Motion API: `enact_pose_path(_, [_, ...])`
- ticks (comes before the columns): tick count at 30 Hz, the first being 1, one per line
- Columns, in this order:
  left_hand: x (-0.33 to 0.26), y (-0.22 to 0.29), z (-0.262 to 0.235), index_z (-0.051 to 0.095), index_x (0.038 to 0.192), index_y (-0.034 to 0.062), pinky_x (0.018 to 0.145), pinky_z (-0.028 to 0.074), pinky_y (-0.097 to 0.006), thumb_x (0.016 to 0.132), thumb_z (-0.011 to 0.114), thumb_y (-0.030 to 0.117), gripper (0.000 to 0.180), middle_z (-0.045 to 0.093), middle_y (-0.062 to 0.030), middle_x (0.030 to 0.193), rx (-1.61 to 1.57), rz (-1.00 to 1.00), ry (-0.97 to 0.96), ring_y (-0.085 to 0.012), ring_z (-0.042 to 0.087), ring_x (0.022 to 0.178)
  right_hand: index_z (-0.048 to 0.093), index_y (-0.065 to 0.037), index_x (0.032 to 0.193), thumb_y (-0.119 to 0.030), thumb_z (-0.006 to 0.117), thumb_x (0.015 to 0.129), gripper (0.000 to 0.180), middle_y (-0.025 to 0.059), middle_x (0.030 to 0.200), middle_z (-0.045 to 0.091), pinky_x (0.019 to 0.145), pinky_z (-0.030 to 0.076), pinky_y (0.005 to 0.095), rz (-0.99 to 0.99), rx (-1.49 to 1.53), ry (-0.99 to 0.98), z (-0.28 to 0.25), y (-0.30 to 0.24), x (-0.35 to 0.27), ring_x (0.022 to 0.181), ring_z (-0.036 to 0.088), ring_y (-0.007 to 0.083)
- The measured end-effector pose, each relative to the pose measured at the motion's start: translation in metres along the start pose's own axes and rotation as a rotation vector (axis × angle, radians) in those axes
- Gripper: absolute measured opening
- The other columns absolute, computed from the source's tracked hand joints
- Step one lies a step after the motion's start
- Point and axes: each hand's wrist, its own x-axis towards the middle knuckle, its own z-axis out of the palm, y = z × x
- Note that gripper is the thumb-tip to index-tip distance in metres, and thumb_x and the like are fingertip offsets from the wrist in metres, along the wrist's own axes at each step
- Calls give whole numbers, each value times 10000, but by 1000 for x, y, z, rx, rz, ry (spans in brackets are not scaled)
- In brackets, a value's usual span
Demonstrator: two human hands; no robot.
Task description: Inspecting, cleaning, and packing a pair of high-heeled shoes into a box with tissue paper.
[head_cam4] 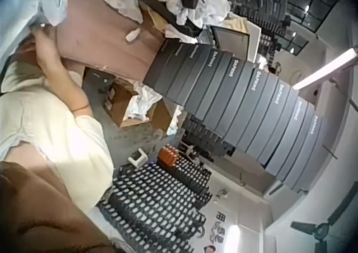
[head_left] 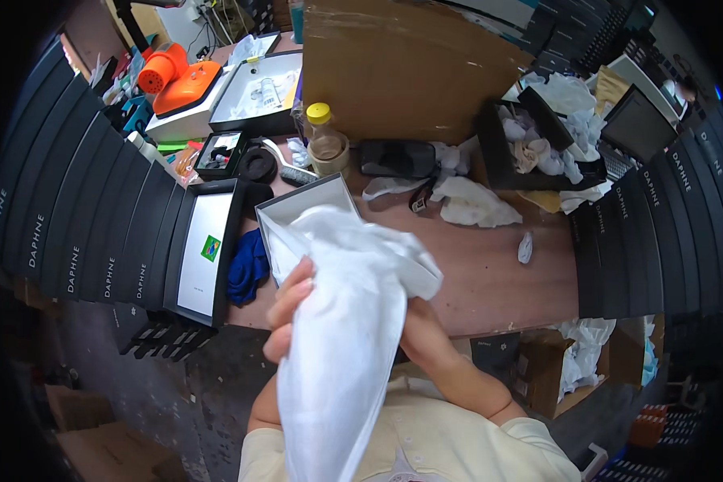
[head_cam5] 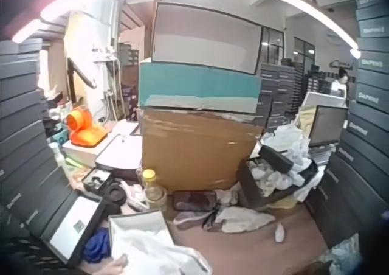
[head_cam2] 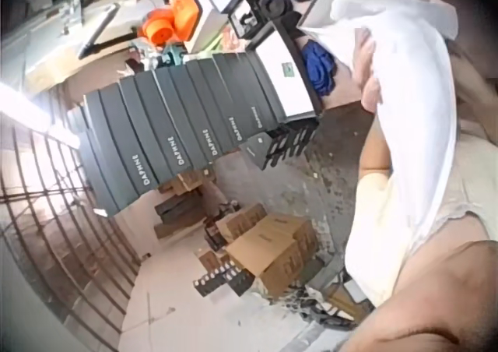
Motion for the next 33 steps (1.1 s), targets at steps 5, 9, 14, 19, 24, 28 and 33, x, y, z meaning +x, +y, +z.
enact_pose_path(5, [-6, 33, -17, 250, 1355, -1, 1036, 299, -413, 846, 431, 410, 679, 379, -180, 1333, -651, -645, 133, -294, 390, 1228, 408, 30, 1247, -362, 733, 685, 758, 201, 1210, 456, 827, 454, 377, -451, -1111, 29, -46, -32, -41, 1049, 515, 278])
enact_pose_path(9, [19, 44, 27, 307, 1337, 5, 1009, 317, -398, 822, 393, 411, 662, 386, -185, 1339, -534, -961, 407, -290, 395, 1222, 382, -23, 1276, -421, 806, 582, 905, 196, 1401, 261, 958, 362, 407, -898, -953, -65, -42, -67, -59, 1227, 376, 306])
enact_pose_path(14, [11, 47, 37, 362, 1303, 28, 977, 360, -388, 827, 419, 414, 615, 437, -170, 1291, -527, -1049, 524, -271, 456, 1157, 588, 39, 1005, -323, 655, 805, 419, 168, 958, 628, 946, 360, 350, -118, -383, -210, -63, -61, -33, 1022, 561, 296])
enact_pose_path(19, [5, 32, 18, 395, 1269, 43, 965, 387, -392, 828, 542, 374, 571, 485, -107, 1223, -526, -1200, 747, -261, 475, 1127, 612, 37, 994, -98, 544, 845, 212, 175, 1028, 598, 859, 419, 326, -575, 235, -646, -83, -25, -52, 1038, 551, 273])
enact_pose_path(24, [-15, 41, 23, 429, 1249, 56, 984, 387, -406, 857, 546, 324, 489, 497, -96, 1226, -587, -1245, 715, -257, 490, 1118, 423, -9, 1265, -207, 618, 823, 522, 106, 1274, 467, 944, 387, 321, -506, -597, -234, -97, 6, -56, 1146, 472, 197])
enact_pose_path(28, [-20, 55, 33, 389, 1283, 52, 979, 382, -413, 866, 538, 322, 519, 482, -95, 1248, -584, -1288, 628, -253, 474, 1144, 423, -26, 1261, -232, 623, 823, 524, 90, 1221, 501, 940, 393, 329, -285, -491, -174, -108, 47, -29, 1141, 475, 202])
enact_pose_path(33, [-38, 51, -1, 365, 1279, 2, 943, 396, -371, 865, 585, 289, 550, 480, -115, 1233, -408, -1010, 89, -235, 486, 1120, 451, -37, 1231, -209, 602, 816, 474, 106, 1188, 520, 892, 418, 319, -318, -1305, 6, -58, -13, -29, 1106, 501, 247])
